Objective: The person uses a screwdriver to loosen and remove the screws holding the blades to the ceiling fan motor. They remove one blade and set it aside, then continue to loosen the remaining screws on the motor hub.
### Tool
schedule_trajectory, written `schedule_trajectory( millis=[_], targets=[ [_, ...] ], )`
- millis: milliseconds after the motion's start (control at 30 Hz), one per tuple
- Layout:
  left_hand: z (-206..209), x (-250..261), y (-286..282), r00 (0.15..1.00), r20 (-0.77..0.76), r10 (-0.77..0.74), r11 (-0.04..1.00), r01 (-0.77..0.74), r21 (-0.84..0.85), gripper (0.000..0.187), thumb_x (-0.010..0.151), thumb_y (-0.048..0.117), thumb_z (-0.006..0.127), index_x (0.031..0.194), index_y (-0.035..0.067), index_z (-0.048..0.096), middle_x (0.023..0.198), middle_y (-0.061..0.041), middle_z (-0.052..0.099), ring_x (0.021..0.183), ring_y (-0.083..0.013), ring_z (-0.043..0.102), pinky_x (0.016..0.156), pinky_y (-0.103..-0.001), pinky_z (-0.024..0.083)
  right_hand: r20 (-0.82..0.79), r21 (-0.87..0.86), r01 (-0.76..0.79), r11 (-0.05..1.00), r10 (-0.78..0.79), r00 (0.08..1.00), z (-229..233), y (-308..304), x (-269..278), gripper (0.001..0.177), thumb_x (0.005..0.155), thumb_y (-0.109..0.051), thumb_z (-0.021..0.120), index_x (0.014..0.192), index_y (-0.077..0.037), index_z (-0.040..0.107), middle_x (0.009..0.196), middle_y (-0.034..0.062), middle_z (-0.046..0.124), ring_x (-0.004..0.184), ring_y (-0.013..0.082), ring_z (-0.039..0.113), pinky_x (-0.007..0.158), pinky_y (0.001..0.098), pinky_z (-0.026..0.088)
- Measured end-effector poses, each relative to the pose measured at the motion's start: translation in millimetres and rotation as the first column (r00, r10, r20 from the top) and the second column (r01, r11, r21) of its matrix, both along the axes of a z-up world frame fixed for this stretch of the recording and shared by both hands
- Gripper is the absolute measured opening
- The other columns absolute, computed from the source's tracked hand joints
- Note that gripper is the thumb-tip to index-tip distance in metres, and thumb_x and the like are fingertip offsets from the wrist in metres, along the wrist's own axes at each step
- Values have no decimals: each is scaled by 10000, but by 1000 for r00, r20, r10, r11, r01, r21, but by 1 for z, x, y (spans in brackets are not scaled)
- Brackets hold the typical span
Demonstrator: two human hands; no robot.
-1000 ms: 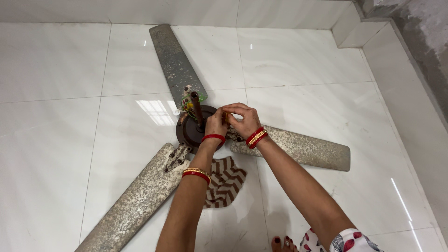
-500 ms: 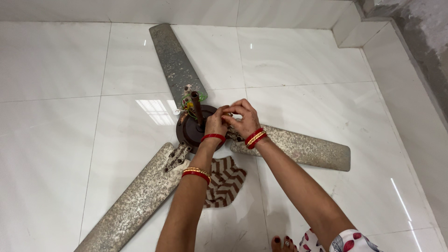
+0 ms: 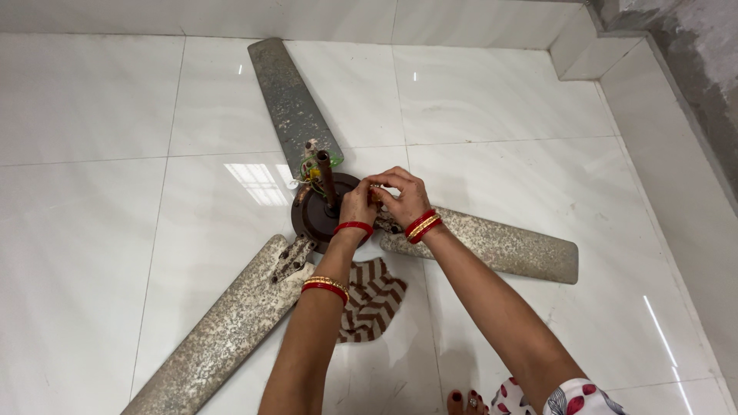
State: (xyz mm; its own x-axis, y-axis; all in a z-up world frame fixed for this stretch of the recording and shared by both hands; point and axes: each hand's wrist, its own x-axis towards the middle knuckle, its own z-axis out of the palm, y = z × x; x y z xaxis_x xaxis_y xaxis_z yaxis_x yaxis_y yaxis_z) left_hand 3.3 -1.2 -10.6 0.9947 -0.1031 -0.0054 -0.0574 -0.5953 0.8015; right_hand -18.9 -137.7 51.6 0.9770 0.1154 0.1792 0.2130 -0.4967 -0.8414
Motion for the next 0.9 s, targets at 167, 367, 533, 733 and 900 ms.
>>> schedule_trajectory(
  millis=[167,367,533,733,900],
  targets=[
    [7,-1,1,1000,-24,2,999,-3,-37,346,906,-12,643,1246,52,629,1024,-194,752,922,-324,754,780,-433,605,215,-19,-76,997,78,973,0,-2,-1,266,871,-93,758,1138,-92,756,1184,97,678,1098,224,669,939,339,573],
    [9,-4,0,1000,-18,-3,998,1,-63,389,882,-26,642,1262,58,619,1010,-201,748,915,-325,752,783,-428,605,26,8,2,1000,-2,1000,-3,-1,1,266,902,-154,745,1165,-134,777,1092,64,721,1044,199,709,942,322,593],
    [6,-2,1,999,52,8,998,-4,-70,354,890,-33,649,1236,40,632,1016,-216,748,930,-340,748,790,-435,603,181,15,-71,997,67,981,-1,-3,-1,290,896,-113,737,1186,-103,750,1154,81,683,1075,213,678,938,337,579],
    [0,-1,1,999,38,2,998,0,-66,379,878,-21,663,1250,45,626,1016,-209,745,923,-341,746,788,-430,604,0,-26,32,999,-32,1000,0,0,1,264,910,-153,743,1170,-124,780,1082,72,708,1029,208,700,896,340,603],
    [-2,1,3,1000,26,13,999,-12,-39,374,897,-13,659,1265,42,624,1024,-205,747,932,-336,751,788,-433,608,333,21,-135,991,120,935,-3,-1,2,299,900,-83,725,1200,-80,728,1241,112,624,1143,234,637,930,342,585]
  ],
)
